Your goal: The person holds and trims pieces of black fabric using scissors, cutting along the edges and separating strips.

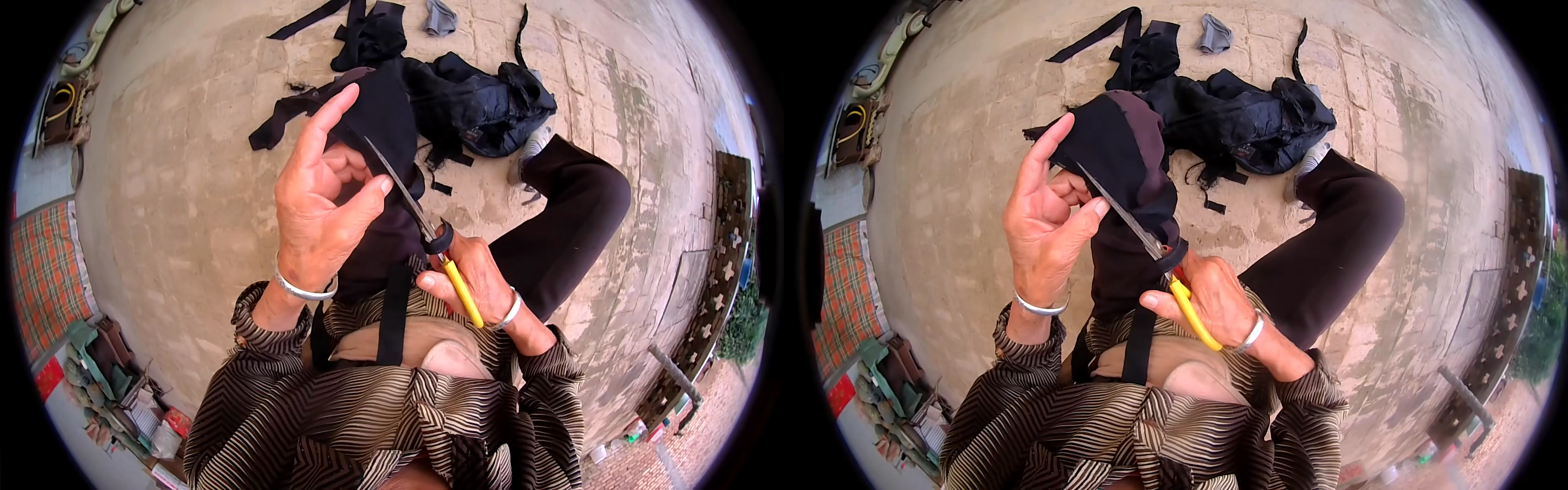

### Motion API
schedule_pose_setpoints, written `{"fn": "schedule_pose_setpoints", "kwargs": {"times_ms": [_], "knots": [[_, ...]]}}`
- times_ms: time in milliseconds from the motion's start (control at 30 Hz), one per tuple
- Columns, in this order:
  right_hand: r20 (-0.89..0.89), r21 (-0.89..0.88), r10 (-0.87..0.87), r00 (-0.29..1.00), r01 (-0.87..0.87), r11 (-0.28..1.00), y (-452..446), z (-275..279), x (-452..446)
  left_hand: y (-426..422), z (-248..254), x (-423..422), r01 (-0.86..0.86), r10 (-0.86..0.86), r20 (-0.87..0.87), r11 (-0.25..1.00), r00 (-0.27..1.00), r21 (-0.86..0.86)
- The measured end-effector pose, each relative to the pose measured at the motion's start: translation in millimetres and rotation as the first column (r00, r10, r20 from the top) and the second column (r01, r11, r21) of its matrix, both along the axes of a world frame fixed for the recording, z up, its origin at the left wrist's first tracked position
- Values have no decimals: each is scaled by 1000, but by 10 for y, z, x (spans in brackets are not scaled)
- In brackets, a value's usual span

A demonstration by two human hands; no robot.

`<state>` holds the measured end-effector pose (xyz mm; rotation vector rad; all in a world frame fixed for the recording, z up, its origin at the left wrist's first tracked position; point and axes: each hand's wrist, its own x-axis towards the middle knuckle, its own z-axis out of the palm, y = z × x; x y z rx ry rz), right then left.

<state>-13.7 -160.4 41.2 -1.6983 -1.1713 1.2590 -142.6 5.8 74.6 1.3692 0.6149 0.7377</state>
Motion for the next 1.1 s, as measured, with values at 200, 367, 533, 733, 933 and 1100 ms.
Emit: {"fn": "schedule_pose_setpoints", "kwargs": {"times_ms": [200,367,533,733,933,1100], "knots": [[-33,28,56,998,-55,998,7,20,5,17,4,3,18,-18,3,1000,1000,0],[-118,166,126,985,-106,980,37,14,52,20,-11,12,36,-34,51,999,998,-34],[-149,131,134,980,-114,985,48,31,64,-19,10,31,58,-54,51,996,997,-69],[-65,101,109,992,-102,990,24,-38,60,-10,21,26,79,-77,41,996,996,-51],[-21,118,12,1000,-9,993,45,10,5,-7,18,-1,123,-120,47,991,992,-60],[2,110,-12,1000,12,994,9,-27,-18,0,77,0,53,-53,4,999,999,-12]]}}
